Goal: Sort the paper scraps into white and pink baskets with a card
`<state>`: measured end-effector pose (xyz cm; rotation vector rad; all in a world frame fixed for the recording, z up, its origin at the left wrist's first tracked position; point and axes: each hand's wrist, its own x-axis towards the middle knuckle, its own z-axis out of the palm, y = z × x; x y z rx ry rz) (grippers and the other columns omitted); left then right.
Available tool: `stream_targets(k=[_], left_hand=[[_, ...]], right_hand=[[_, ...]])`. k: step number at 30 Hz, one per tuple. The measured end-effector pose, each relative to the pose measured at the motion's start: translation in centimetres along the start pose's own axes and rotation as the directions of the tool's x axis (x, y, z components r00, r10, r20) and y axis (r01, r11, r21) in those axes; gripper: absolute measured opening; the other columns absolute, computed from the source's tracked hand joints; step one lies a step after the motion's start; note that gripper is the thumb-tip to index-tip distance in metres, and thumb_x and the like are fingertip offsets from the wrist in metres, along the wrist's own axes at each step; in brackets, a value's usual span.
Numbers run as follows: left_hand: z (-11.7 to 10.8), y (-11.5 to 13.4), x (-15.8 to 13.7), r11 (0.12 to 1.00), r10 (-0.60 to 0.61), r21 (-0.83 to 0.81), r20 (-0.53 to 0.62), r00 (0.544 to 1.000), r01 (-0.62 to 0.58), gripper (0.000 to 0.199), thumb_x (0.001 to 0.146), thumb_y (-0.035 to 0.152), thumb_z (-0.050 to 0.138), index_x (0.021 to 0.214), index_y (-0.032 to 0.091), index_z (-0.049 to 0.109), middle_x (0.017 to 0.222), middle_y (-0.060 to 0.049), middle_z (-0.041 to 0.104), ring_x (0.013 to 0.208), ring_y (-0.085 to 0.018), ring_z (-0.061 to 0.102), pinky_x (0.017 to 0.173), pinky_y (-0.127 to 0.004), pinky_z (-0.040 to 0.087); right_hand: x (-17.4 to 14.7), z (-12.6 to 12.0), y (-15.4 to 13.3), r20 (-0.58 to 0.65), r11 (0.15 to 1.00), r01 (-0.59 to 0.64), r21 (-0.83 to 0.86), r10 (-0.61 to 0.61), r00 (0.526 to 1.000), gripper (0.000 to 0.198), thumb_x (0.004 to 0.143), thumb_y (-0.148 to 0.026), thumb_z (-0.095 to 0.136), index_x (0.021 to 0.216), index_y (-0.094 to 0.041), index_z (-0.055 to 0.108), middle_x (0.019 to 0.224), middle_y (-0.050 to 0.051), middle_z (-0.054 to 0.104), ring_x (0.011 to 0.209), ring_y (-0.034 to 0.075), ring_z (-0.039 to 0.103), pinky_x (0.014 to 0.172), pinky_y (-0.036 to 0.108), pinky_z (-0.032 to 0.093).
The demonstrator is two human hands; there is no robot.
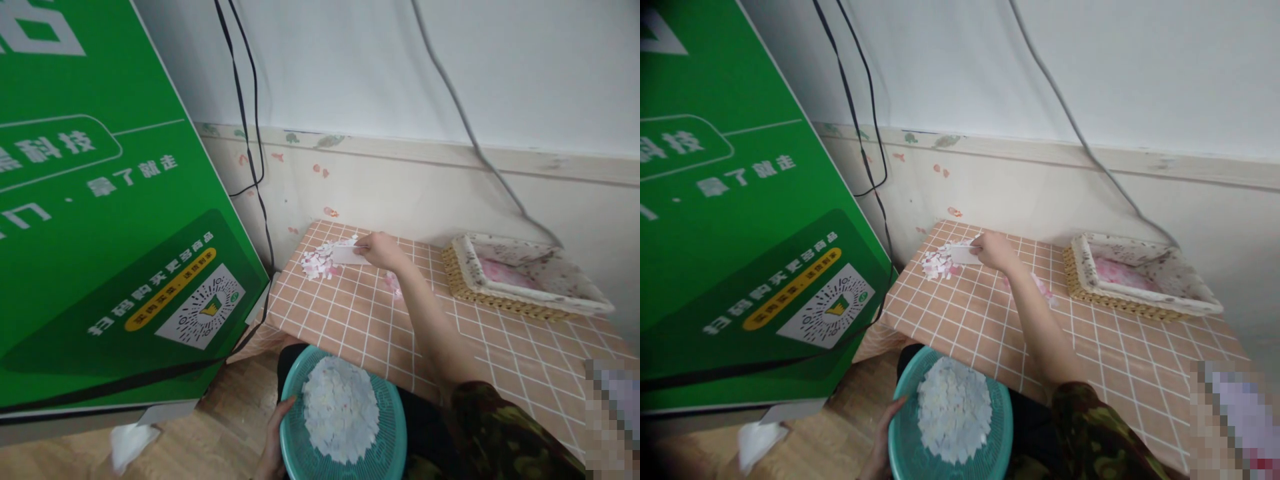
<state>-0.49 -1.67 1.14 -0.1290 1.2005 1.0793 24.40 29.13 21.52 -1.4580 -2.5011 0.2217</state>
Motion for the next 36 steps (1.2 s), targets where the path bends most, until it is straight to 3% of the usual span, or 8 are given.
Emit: stream_targets(k=[10, 16, 21, 26, 36], left_hand=[[0.2, -0.5, 0.5, 1.000, -0.010, -0.021, 0.019, 1.000, 0.010, 0.027, 0.068, 0.032, 0.070, 0.084, 0.010, 0.073, 0.077, -0.009, 0.077, 0.076, -0.027, 0.070, 0.073, -0.037, 0.053], [0.0, -0.9, 0.9, 1.000, 0.018, -0.005, 0.015, 1.000, -0.018, 0.026, 0.070, 0.032, 0.070, 0.084, 0.010, 0.073, 0.079, -0.010, 0.077, 0.073, -0.025, 0.069, 0.074, -0.036, 0.052], [0.8, -0.7, 0.4, 1.000, 0.012, 0.000, 0.013, 1.000, -0.012, 0.022, 0.068, 0.030, 0.071, 0.079, 0.011, 0.073, 0.069, -0.008, 0.075, 0.064, -0.024, 0.067, 0.069, -0.036, 0.051], [1.8, -0.5, -0.2, 1.000, -0.009, -0.015, 0.029, 1.000, 0.010, 0.026, 0.069, 0.031, 0.069, 0.081, 0.009, 0.074, 0.072, -0.010, 0.076, 0.066, -0.024, 0.067, 0.071, -0.036, 0.051], [2.7, -0.5, -0.9, 0.999, 0.035, 0.024, 0.011, 0.999, -0.036, 0.022, 0.068, 0.030, 0.071, 0.076, 0.009, 0.073, 0.066, -0.007, 0.074, 0.058, -0.020, 0.064, 0.062, -0.031, 0.049]], right_hand=[[-1.0, -0.9, 1.3, 0.114, 0.988, 0.096, 0.118, -0.109, 0.987, 0.020, 0.078, -0.022, 0.053, 0.063, -0.015, 0.064, 0.056, 0.000, 0.052, 0.053, 0.010, 0.041, 0.054, 0.027, 0.023], [-1.0, -1.2, 2.0, 0.222, 0.976, 0.083, 0.201, -0.128, 0.967, 0.019, 0.079, -0.024, 0.054, 0.068, -0.015, 0.067, 0.057, 0.000, 0.052, 0.055, 0.010, 0.041, 0.055, 0.027, 0.025], [-1.5, -2.1, 2.9, 0.267, 0.977, 0.066, 0.204, -0.121, 0.956, 0.021, 0.078, -0.027, 0.055, 0.069, -0.014, 0.069, 0.056, 0.000, 0.053, 0.053, 0.010, 0.042, 0.053, 0.027, 0.028], [-2.1, -2.8, 3.1, 0.323, 0.966, 0.042, 0.253, -0.126, 0.938, 0.021, 0.077, -0.027, 0.057, 0.081, -0.014, 0.074, 0.063, 0.001, 0.061, 0.057, 0.012, 0.048, 0.055, 0.026, 0.032], [-1.9, -2.0, 3.2, 0.311, 0.959, 0.045, 0.281, -0.135, 0.941, 0.019, 0.077, -0.025, 0.059, 0.084, -0.016, 0.074, 0.067, 0.002, 0.065, 0.060, 0.013, 0.051, 0.056, 0.026, 0.033]])
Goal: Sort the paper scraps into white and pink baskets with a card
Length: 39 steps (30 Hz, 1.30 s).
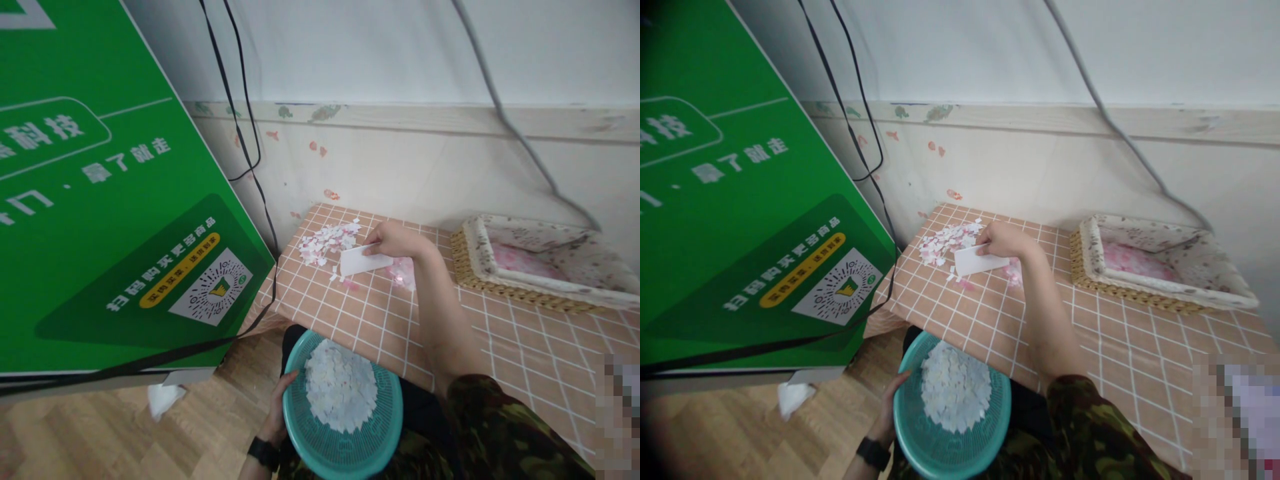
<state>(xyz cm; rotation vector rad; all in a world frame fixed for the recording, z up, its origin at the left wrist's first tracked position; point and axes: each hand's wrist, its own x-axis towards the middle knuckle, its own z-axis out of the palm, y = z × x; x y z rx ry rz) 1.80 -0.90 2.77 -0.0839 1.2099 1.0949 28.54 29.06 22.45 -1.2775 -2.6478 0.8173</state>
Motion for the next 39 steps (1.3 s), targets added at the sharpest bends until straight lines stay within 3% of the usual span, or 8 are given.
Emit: stream_targets(k=[4, 10, 16, 31, 39], left_hand=[[0.2, -0.2, 0.1, 1.000, -0.010, -0.007, 0.012, 1.000, 0.010, 0.022, 0.069, 0.029, 0.070, 0.076, 0.009, 0.073, 0.063, -0.006, 0.073, 0.055, -0.018, 0.062, 0.057, -0.029, 0.047], [0.2, -0.3, 0.1, 1.000, -0.023, 0.011, 0.007, 1.000, 0.023, 0.022, 0.068, 0.031, 0.072, 0.075, 0.010, 0.071, 0.061, -0.006, 0.072, 0.052, -0.019, 0.061, 0.055, -0.030, 0.046], [0.2, -0.3, 0.1, 1.000, -0.024, 0.009, 0.015, 1.000, 0.024, 0.025, 0.068, 0.032, 0.071, 0.079, 0.009, 0.072, 0.065, -0.008, 0.073, 0.056, -0.020, 0.063, 0.059, -0.032, 0.047], [-0.2, -0.3, 0.3, 0.998, -0.064, 0.010, 0.032, 0.997, 0.064, 0.024, 0.071, 0.031, 0.069, 0.075, 0.008, 0.073, 0.063, -0.009, 0.073, 0.054, -0.019, 0.063, 0.058, -0.030, 0.047], [-0.1, -0.2, 0.5, 0.998, -0.068, 0.008, 0.043, 0.997, 0.067, 0.023, 0.071, 0.031, 0.069, 0.077, 0.009, 0.072, 0.062, -0.008, 0.073, 0.053, -0.019, 0.062, 0.056, -0.030, 0.047]], right_hand=[[0.2, 0.2, -0.4, -0.052, 0.998, 0.007, -0.060, -0.010, 0.999, 0.021, 0.078, -0.025, 0.056, 0.080, -0.015, 0.074, 0.061, 0.001, 0.060, 0.056, 0.012, 0.046, 0.054, 0.026, 0.030], [0.0, 0.1, -0.6, 0.015, 1.000, -0.010, 0.006, 0.010, 1.000, 0.020, 0.076, -0.025, 0.060, 0.085, -0.016, 0.075, 0.068, 0.002, 0.065, 0.060, 0.013, 0.051, 0.056, 0.026, 0.033], [0.2, 0.2, -0.4, -0.066, 0.998, -0.011, -0.056, 0.007, 0.998, 0.020, 0.078, -0.026, 0.057, 0.075, -0.015, 0.073, 0.057, 0.000, 0.056, 0.054, 0.011, 0.043, 0.054, 0.027, 0.028], [0.0, 0.1, -0.7, 0.019, 1.000, -0.006, 0.016, 0.005, 1.000, 0.020, 0.074, -0.023, 0.061, 0.087, -0.017, 0.076, 0.074, 0.003, 0.069, 0.065, 0.014, 0.055, 0.059, 0.026, 0.037], [0.4, 0.2, -1.5, -0.028, 0.998, -0.012, -0.066, 0.010, 1.000, 0.017, 0.076, -0.023, 0.057, 0.075, -0.015, 0.072, 0.062, 0.001, 0.059, 0.057, 0.012, 0.046, 0.055, 0.026, 0.030]])
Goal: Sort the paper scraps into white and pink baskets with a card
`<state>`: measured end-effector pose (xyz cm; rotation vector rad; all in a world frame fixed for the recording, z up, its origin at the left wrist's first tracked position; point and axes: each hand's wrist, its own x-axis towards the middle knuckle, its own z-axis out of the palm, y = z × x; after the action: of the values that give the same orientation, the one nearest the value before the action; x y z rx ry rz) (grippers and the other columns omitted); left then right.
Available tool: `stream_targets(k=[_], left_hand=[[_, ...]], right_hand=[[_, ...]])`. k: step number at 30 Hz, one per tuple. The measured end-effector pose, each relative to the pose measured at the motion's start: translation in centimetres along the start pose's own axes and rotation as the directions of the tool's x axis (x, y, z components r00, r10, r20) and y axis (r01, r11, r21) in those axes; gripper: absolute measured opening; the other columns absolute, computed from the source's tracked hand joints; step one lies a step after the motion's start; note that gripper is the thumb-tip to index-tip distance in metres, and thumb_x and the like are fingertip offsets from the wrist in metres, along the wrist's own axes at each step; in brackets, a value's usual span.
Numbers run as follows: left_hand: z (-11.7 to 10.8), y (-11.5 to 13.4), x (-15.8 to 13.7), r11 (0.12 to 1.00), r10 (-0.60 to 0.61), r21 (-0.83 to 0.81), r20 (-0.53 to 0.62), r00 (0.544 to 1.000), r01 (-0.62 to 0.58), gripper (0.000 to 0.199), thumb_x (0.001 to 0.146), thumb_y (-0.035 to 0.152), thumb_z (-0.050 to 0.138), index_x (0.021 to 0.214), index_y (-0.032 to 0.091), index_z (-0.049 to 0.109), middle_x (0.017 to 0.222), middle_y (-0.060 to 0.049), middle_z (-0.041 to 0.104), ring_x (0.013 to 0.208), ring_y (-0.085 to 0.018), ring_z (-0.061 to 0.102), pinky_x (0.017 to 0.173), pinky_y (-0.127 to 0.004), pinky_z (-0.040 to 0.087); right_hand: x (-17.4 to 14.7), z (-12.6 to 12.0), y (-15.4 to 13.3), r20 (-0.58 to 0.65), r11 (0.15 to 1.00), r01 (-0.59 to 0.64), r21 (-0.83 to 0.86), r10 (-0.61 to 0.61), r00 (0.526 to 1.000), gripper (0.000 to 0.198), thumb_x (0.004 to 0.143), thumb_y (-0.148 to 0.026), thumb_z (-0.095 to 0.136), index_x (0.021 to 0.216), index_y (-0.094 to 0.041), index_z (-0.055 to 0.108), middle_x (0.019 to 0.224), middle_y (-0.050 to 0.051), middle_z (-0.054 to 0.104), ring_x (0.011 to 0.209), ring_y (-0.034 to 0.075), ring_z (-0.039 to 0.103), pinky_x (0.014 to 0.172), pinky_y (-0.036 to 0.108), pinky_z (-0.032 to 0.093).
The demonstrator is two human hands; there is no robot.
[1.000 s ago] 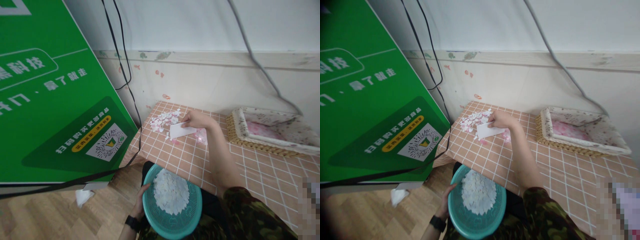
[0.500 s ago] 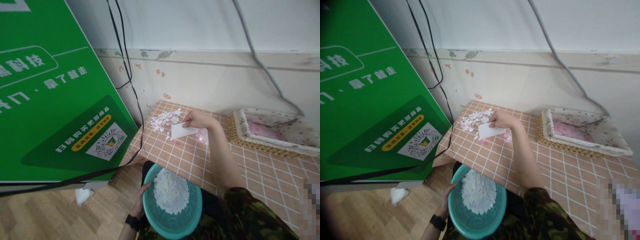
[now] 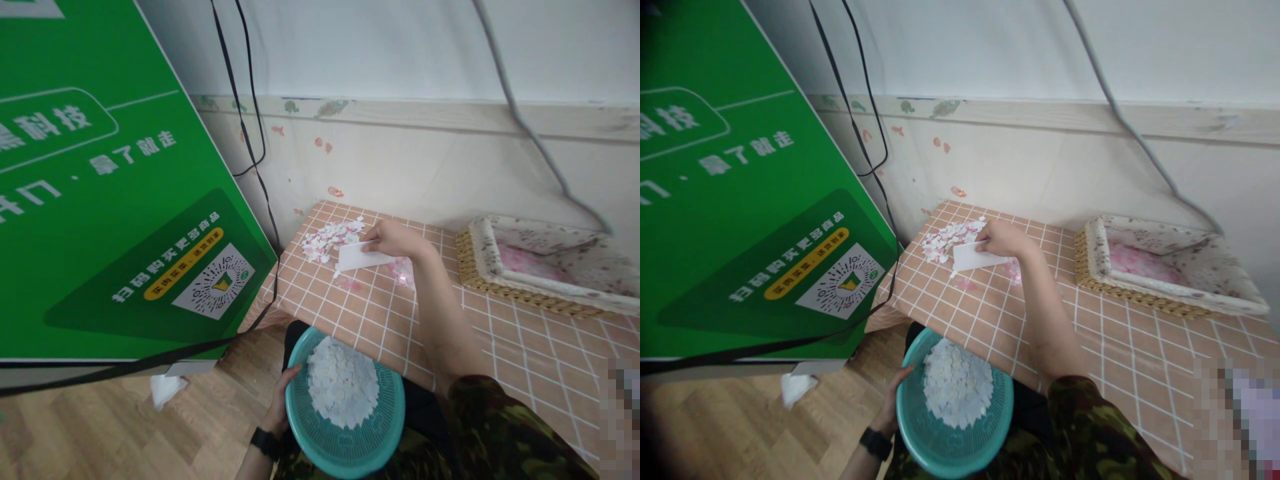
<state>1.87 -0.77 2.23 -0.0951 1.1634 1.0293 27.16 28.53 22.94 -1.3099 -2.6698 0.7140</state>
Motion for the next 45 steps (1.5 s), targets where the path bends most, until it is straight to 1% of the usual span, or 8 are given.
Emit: stream_targets(k=[8, 13, 18, 23, 30, 34, 40, 45], left_hand=[[0.0, -0.1, -0.1, 1.000, -0.008, -0.003, -0.010, 1.000, 0.008, 0.024, 0.070, 0.032, 0.070, 0.076, 0.009, 0.071, 0.063, -0.009, 0.073, 0.054, -0.020, 0.063, 0.058, -0.032, 0.047], [0.0, 0.2, -0.7, 0.999, 0.029, -0.035, -0.027, 0.999, -0.030, 0.020, 0.069, 0.029, 0.070, 0.074, 0.010, 0.071, 0.063, -0.008, 0.073, 0.055, -0.020, 0.063, 0.058, -0.032, 0.048], [-0.6, 1.1, -0.9, 0.999, 0.015, -0.050, -0.028, 0.999, -0.017, 0.019, 0.069, 0.028, 0.070, 0.075, 0.010, 0.072, 0.062, -0.007, 0.073, 0.053, -0.019, 0.063, 0.056, -0.031, 0.049], [-0.8, 2.1, -1.4, 0.997, 0.033, -0.063, -0.033, 0.999, -0.035, 0.018, 0.070, 0.026, 0.069, 0.077, 0.009, 0.073, 0.066, -0.007, 0.075, 0.058, -0.020, 0.066, 0.062, -0.032, 0.052], [-1.0, 3.1, -2.3, 0.998, 0.043, -0.049, -0.030, 0.999, -0.045, 0.018, 0.073, 0.025, 0.067, 0.076, 0.009, 0.073, 0.068, -0.009, 0.076, 0.058, -0.020, 0.067, 0.061, -0.031, 0.053], [-0.7, 4.1, -2.8, 0.994, 0.091, -0.050, -0.052, 0.995, -0.093, 0.012, 0.070, 0.021, 0.069, 0.070, 0.009, 0.073, 0.063, -0.008, 0.074, 0.055, -0.020, 0.066, 0.059, -0.030, 0.051], [-0.3, 5.3, -3.1, 0.990, 0.128, -0.062, -0.028, 0.991, -0.129, 0.009, 0.068, 0.019, 0.071, 0.067, 0.010, 0.073, 0.060, -0.007, 0.073, 0.053, -0.019, 0.064, 0.057, -0.029, 0.049], [-0.4, 5.5, -2.9, 0.988, 0.141, -0.057, -0.030, 0.990, -0.142, 0.012, 0.069, 0.021, 0.071, 0.068, 0.009, 0.073, 0.062, -0.008, 0.074, 0.055, -0.019, 0.065, 0.058, -0.029, 0.050]], right_hand=[[0.2, 0.2, 0.2, -0.109, 0.999, -0.028, -0.037, 0.024, 0.994, 0.018, 0.077, -0.026, 0.056, 0.073, -0.016, 0.070, 0.059, 0.000, 0.055, 0.055, 0.011, 0.043, 0.055, 0.027, 0.028], [0.3, 0.4, -0.5, -0.014, 0.998, 0.051, 0.022, -0.051, 0.999, 0.018, 0.077, -0.024, 0.055, 0.068, -0.014, 0.067, 0.059, -0.001, 0.054, 0.055, 0.010, 0.044, 0.053, 0.026, 0.028], [0.7, 0.9, -0.8, -0.029, 0.997, 0.059, 0.043, -0.058, 0.998, 0.018, 0.078, -0.025, 0.056, 0.076, -0.015, 0.070, 0.062, 0.000, 0.058, 0.056, 0.011, 0.045, 0.054, 0.026, 0.028], [0.6, 1.0, -1.4, 0.047, 0.991, 0.113, 0.071, -0.116, 0.992, 0.018, 0.078, -0.026, 0.057, 0.075, -0.015, 0.071, 0.063, 0.000, 0.060, 0.057, 0.011, 0.047, 0.054, 0.026, 0.030], [0.2, 0.7, -1.7, 0.029, 0.994, 0.107, 0.031, -0.108, 0.994, 0.018, 0.077, -0.026, 0.056, 0.069, -0.014, 0.067, 0.058, 0.000, 0.055, 0.055, 0.011, 0.044, 0.053, 0.026, 0.028], [0.4, 0.8, -2.1, 0.056, 0.988, 0.148, 0.042, -0.150, 0.987, 0.017, 0.076, -0.025, 0.057, 0.067, -0.014, 0.066, 0.058, 0.000, 0.054, 0.055, 0.011, 0.044, 0.053, 0.026, 0.028], [0.3, 0.6, -0.9, -0.035, 0.989, 0.147, -0.002, -0.147, 0.989, 0.021, 0.077, -0.026, 0.056, 0.061, -0.015, 0.063, 0.054, -0.001, 0.051, 0.053, 0.011, 0.042, 0.053, 0.027, 0.027], [0.7, 1.2, -1.3, -0.001, 0.989, 0.150, 0.019, -0.150, 0.989, 0.017, 0.077, -0.026, 0.057, 0.066, -0.015, 0.066, 0.059, 0.000, 0.056, 0.055, 0.011, 0.044, 0.053, 0.026, 0.028]])
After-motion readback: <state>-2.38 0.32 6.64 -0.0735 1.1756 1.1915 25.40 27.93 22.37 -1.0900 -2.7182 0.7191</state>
